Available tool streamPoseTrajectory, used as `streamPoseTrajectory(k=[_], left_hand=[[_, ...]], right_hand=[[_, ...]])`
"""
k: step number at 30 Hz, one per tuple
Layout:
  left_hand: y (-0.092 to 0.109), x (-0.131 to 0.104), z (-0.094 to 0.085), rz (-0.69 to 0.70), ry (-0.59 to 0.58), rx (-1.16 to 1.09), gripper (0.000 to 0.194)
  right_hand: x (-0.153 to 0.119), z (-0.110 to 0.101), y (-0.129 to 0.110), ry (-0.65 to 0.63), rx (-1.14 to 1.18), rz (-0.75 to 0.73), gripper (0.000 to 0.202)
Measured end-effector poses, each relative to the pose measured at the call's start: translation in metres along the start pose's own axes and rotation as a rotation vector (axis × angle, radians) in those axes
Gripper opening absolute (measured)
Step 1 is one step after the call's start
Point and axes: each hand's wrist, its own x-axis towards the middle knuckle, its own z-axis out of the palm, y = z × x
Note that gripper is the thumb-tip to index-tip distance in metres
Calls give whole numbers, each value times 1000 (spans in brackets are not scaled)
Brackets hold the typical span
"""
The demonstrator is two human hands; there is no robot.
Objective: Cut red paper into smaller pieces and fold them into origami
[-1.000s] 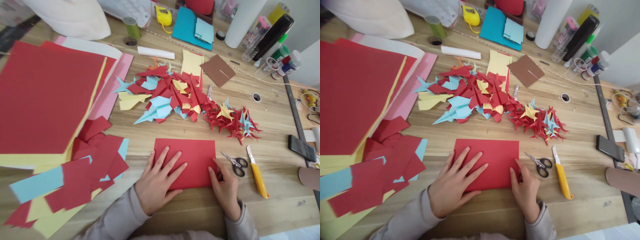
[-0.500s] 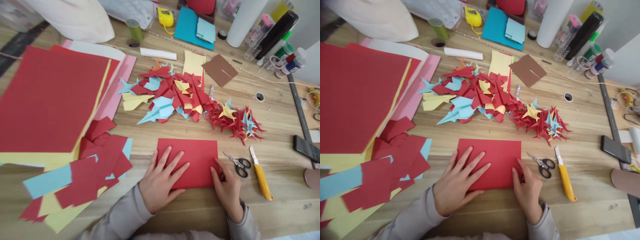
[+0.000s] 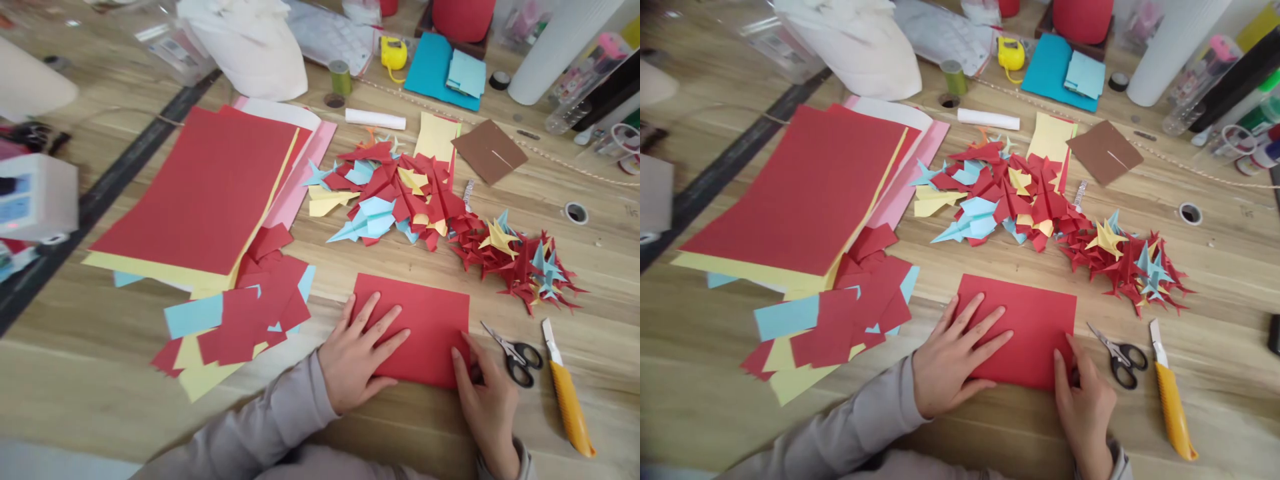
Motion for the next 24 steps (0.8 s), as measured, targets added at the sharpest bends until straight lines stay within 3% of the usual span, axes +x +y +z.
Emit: streamPoseTrajectory(k=[24], left_hand=[[1,0,0,-4,5,-39,64]], right_hand=[[1,0,1,-1,1,-31,46]])
